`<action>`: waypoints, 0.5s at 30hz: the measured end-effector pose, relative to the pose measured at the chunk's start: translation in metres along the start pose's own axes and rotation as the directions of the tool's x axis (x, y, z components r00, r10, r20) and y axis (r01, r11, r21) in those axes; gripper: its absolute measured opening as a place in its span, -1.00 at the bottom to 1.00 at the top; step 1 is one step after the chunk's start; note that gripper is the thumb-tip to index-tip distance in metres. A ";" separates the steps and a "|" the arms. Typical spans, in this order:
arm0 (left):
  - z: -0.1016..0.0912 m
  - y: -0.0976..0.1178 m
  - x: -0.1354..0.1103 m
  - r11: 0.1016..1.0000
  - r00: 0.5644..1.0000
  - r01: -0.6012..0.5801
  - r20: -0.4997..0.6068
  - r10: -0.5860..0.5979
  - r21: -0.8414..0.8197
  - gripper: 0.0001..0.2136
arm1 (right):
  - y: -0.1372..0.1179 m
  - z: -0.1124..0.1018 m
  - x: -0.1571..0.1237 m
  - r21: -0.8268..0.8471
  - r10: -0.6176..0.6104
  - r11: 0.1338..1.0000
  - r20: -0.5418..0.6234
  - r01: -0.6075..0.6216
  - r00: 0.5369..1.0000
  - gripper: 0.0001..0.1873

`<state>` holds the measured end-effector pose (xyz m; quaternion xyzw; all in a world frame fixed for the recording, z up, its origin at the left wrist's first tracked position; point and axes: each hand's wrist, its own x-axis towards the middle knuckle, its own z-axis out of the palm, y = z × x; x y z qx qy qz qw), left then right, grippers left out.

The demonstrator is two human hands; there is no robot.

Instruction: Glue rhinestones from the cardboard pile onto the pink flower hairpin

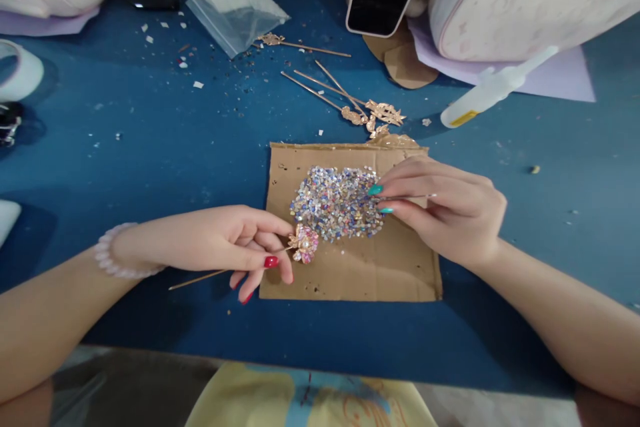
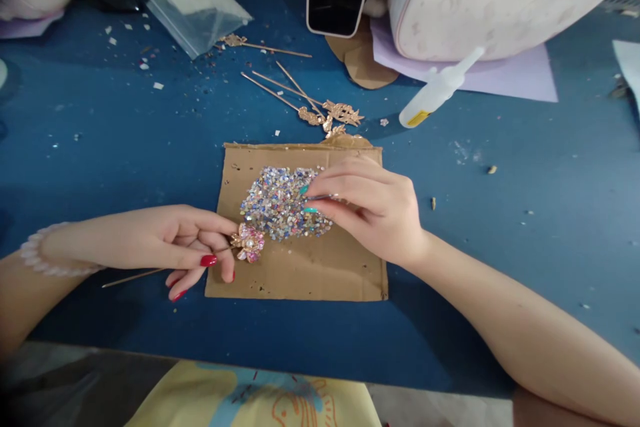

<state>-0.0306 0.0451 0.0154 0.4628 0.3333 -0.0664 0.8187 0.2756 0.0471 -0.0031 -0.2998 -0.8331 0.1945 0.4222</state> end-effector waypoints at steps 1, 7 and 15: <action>0.000 0.000 0.000 1.000 1.000 0.002 -0.006 -0.002 0.000 -0.54 | 0.000 0.000 0.000 0.004 -0.001 1.000 0.009 0.001 1.000 -0.81; 0.001 -0.001 0.000 1.000 1.000 -0.016 -0.020 0.016 0.004 -0.52 | 0.000 0.000 0.001 0.036 -0.039 0.999 0.054 0.038 0.998 -0.88; 0.005 -0.005 0.001 0.999 0.997 -0.038 -0.061 0.038 -0.002 -0.70 | -0.002 0.001 0.001 0.049 -0.055 0.997 0.020 0.054 0.998 -0.84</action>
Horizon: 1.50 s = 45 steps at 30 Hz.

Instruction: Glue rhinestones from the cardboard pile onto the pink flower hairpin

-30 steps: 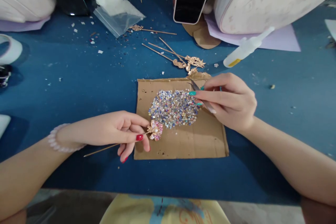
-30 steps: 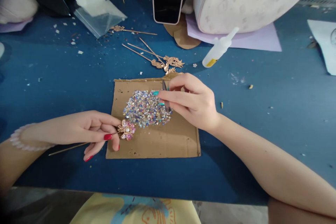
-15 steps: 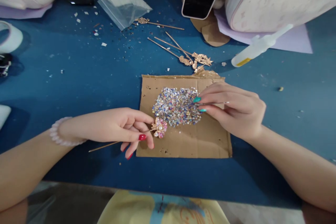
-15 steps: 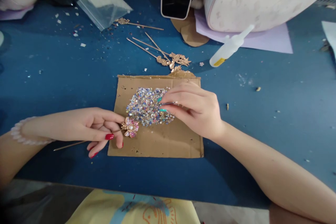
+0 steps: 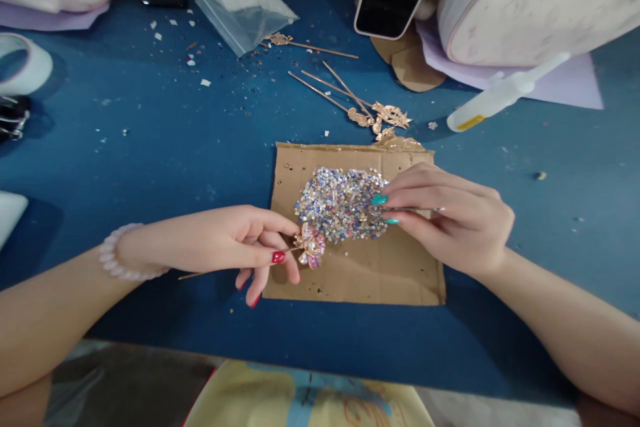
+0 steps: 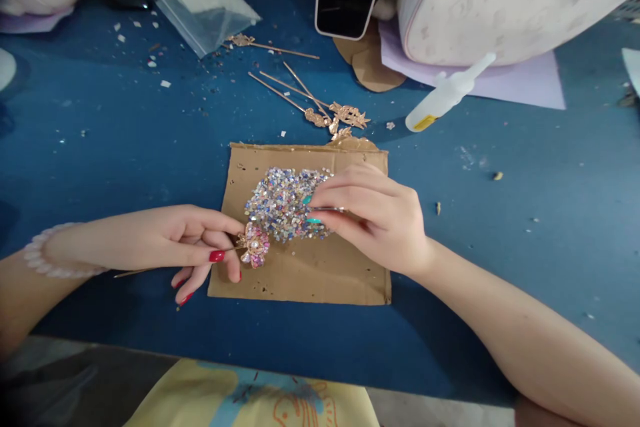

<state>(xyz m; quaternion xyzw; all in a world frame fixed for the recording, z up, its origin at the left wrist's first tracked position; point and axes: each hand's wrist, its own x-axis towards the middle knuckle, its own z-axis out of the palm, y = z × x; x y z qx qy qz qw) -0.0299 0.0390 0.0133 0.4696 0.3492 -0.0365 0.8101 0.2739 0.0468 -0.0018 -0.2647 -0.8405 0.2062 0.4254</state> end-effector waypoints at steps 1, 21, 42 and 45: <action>0.001 0.000 0.000 1.000 1.000 0.003 -0.014 -0.003 -0.012 -0.73 | 0.000 0.000 0.000 0.003 0.001 1.000 -0.003 -0.001 1.000 -0.83; 0.015 -0.002 -0.006 0.979 0.970 0.201 0.148 -0.194 -0.035 -0.90 | -0.002 -0.001 0.002 0.014 -0.023 1.000 0.036 0.022 0.999 -0.83; 0.025 0.009 -0.006 0.924 0.879 0.322 0.298 -0.373 0.205 -0.83 | -0.002 -0.001 0.001 0.062 -0.065 0.996 0.080 0.061 0.995 -0.76; 0.025 0.009 -0.005 0.929 0.886 0.315 0.291 -0.361 0.194 -0.81 | -0.002 -0.001 0.001 0.052 -0.067 0.997 0.077 0.063 0.995 -0.77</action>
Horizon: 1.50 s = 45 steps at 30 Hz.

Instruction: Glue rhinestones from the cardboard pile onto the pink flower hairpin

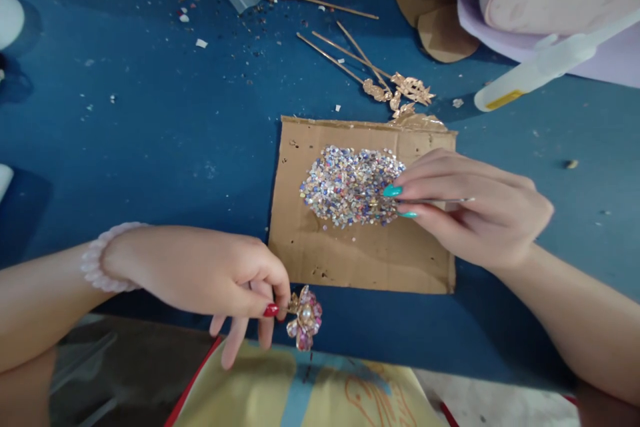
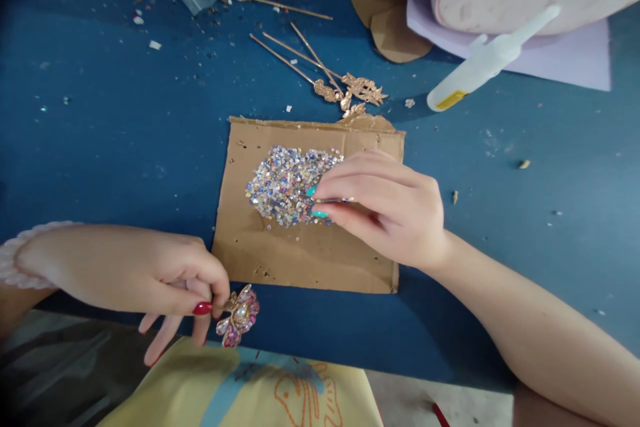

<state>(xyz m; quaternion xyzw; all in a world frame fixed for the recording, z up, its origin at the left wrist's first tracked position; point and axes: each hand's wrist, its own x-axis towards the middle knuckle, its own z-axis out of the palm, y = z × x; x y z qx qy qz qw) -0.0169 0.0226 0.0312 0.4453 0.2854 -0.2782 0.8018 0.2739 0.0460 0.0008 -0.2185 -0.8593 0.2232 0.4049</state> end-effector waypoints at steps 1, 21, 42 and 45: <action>0.000 0.000 0.000 1.000 1.000 -0.012 -0.002 0.012 -0.004 -0.82 | 0.000 0.000 0.000 -0.002 0.001 1.000 -0.001 -0.001 1.000 -0.77; -0.003 -0.006 0.002 0.928 0.912 -0.336 -0.302 0.278 -0.160 -0.92 | 0.000 0.000 0.000 0.002 0.020 1.000 -0.005 -0.020 1.000 -0.77; -0.012 -0.002 -0.002 0.877 0.728 -0.477 -0.587 0.354 -0.063 -0.68 | -0.004 0.002 0.001 0.021 0.065 0.998 -0.034 -0.064 0.997 -0.69; -0.013 -0.002 -0.002 0.887 0.746 -0.455 -0.575 0.336 -0.072 -0.70 | -0.004 0.003 0.000 0.032 0.053 0.998 -0.039 -0.052 0.998 -0.73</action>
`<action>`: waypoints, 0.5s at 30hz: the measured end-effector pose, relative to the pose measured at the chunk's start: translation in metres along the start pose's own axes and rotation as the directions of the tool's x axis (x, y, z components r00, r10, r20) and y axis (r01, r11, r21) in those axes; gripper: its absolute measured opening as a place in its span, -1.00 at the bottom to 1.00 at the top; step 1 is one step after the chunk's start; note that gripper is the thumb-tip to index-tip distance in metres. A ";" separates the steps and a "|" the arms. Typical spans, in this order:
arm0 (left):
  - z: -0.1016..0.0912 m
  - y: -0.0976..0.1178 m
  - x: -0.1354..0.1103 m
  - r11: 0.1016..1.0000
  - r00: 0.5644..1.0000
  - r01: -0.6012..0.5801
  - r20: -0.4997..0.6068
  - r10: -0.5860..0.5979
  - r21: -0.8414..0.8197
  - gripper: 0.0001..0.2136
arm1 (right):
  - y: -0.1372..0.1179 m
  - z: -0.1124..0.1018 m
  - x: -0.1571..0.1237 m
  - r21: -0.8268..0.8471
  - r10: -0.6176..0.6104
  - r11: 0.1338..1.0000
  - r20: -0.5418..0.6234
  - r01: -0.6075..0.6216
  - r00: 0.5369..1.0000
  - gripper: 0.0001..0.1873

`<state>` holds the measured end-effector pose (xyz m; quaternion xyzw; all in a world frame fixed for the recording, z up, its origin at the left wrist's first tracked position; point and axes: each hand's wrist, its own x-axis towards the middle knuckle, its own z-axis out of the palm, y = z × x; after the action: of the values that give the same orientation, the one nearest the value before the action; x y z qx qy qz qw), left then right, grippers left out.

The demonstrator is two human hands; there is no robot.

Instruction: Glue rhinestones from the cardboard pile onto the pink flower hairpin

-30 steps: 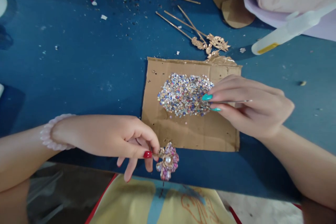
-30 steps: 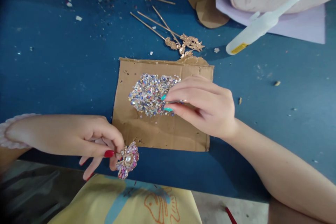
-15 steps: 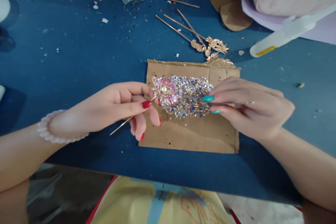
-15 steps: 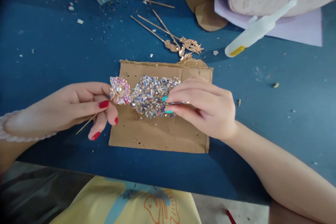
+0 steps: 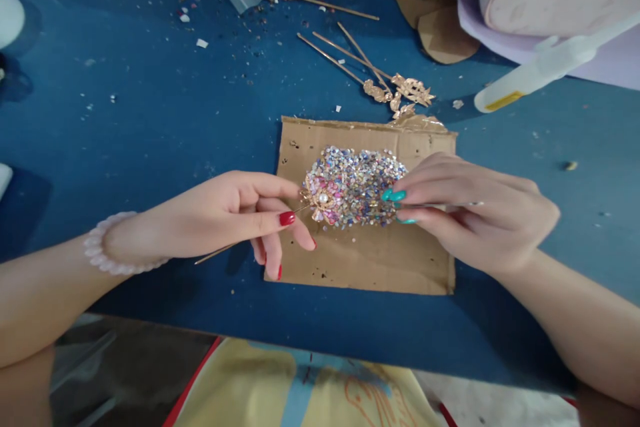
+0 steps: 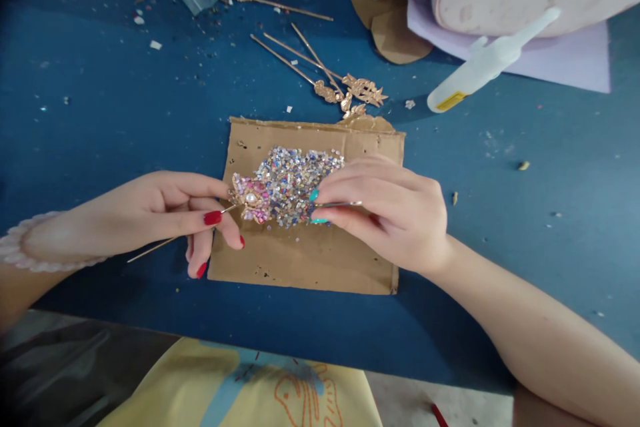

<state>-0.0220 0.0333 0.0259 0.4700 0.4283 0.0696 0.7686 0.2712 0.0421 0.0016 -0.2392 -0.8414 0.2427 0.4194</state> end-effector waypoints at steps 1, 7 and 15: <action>0.000 0.001 0.000 1.000 1.000 0.009 0.007 -0.009 0.000 -0.70 | 0.000 0.000 0.000 0.004 0.002 1.000 0.000 -0.002 1.000 -0.74; 0.000 0.004 -0.003 0.982 0.972 0.181 0.144 -0.188 0.063 -0.66 | -0.001 -0.001 0.001 0.011 -0.004 1.000 0.047 0.003 0.999 -0.77; -0.004 -0.005 -0.007 0.963 0.923 0.245 0.278 -0.266 0.107 -0.68 | -0.001 -0.003 0.004 -0.010 -0.040 0.999 0.092 0.041 0.995 -0.88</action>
<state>-0.0303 0.0294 0.0249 0.4420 0.3709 -0.1160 0.8084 0.2714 0.0448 0.0061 -0.2132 -0.8658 0.2399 0.3839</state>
